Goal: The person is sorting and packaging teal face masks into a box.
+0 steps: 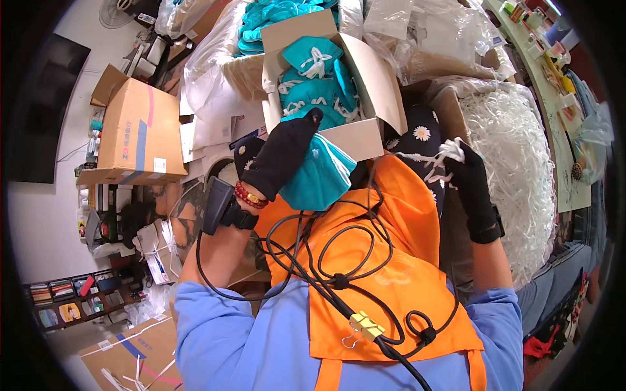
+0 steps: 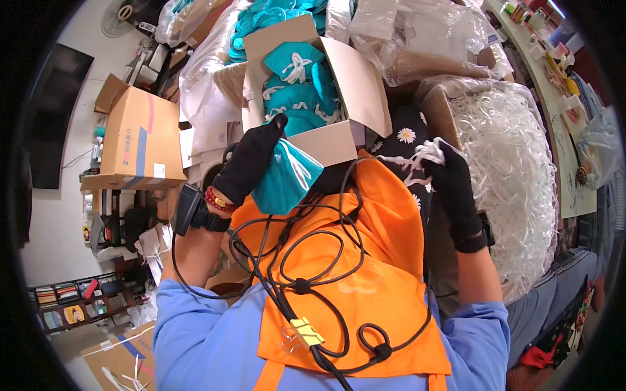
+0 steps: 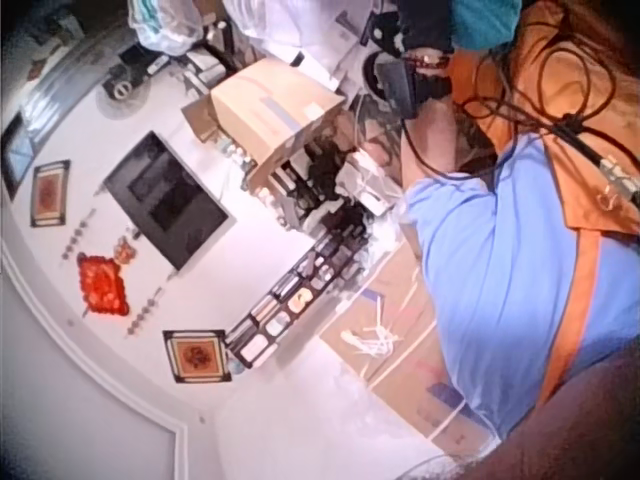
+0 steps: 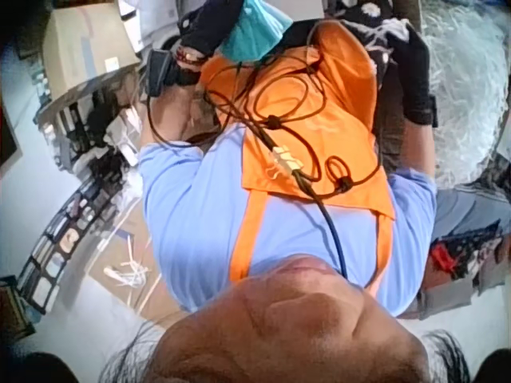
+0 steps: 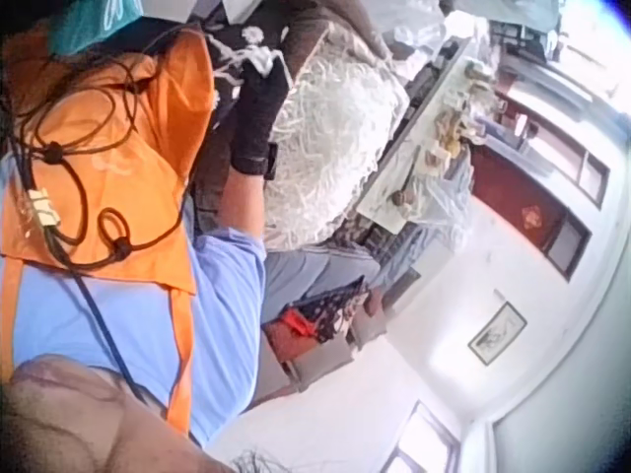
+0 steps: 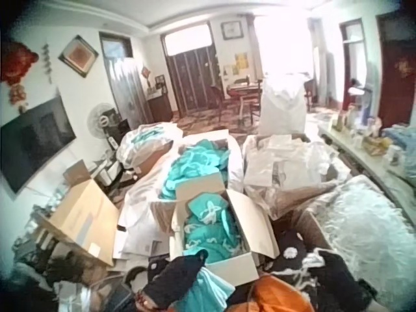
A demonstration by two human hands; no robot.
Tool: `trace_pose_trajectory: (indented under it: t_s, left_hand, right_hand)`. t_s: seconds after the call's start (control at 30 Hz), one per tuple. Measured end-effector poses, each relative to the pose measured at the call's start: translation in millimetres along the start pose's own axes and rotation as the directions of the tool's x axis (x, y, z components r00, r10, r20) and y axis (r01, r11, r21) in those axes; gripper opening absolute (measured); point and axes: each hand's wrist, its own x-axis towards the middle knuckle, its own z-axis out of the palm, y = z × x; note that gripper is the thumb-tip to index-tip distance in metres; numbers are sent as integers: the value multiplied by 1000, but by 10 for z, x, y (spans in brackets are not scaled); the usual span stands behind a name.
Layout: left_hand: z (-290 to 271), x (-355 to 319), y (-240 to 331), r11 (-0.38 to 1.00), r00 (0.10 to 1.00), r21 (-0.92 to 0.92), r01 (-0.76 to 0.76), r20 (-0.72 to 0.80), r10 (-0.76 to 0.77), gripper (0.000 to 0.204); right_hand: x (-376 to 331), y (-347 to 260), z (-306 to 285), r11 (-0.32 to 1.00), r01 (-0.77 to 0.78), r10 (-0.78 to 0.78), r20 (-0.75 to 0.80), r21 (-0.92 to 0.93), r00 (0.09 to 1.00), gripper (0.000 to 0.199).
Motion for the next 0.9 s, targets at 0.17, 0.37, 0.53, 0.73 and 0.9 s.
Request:
trace_pose_trajectory:
  t_s: [0.17,0.37,0.53,0.73,0.9]
  left_hand:
    - [23,38,-108,995,997,-72,69,48,-66,51]
    - [19,-24,-160,966,984,-206,159,-41,-171,40]
    - [-62,201,189,976,990,-217,3,-138,-33,27]
    - [-121,289,201,987,998,-158,14,-63,-24,25]
    - [-76,297,68,996,987,-75,-42,-157,29,27]
  right_hand:
    - [-221,-487,-711,996,93,-79,-443,11,893,21]
    - [-303,-1375,-1820,749,134,-651,-684,-648,331,31]
    - [29,-969,-3086,353,-212,-673,-405,-911,620,48]
    - [-378,-1121,-2945,390,-105,-360,-257,-915,897,41]
    - [-429,-1391,-2742,479,-336,-373,-535,-811,758,29]
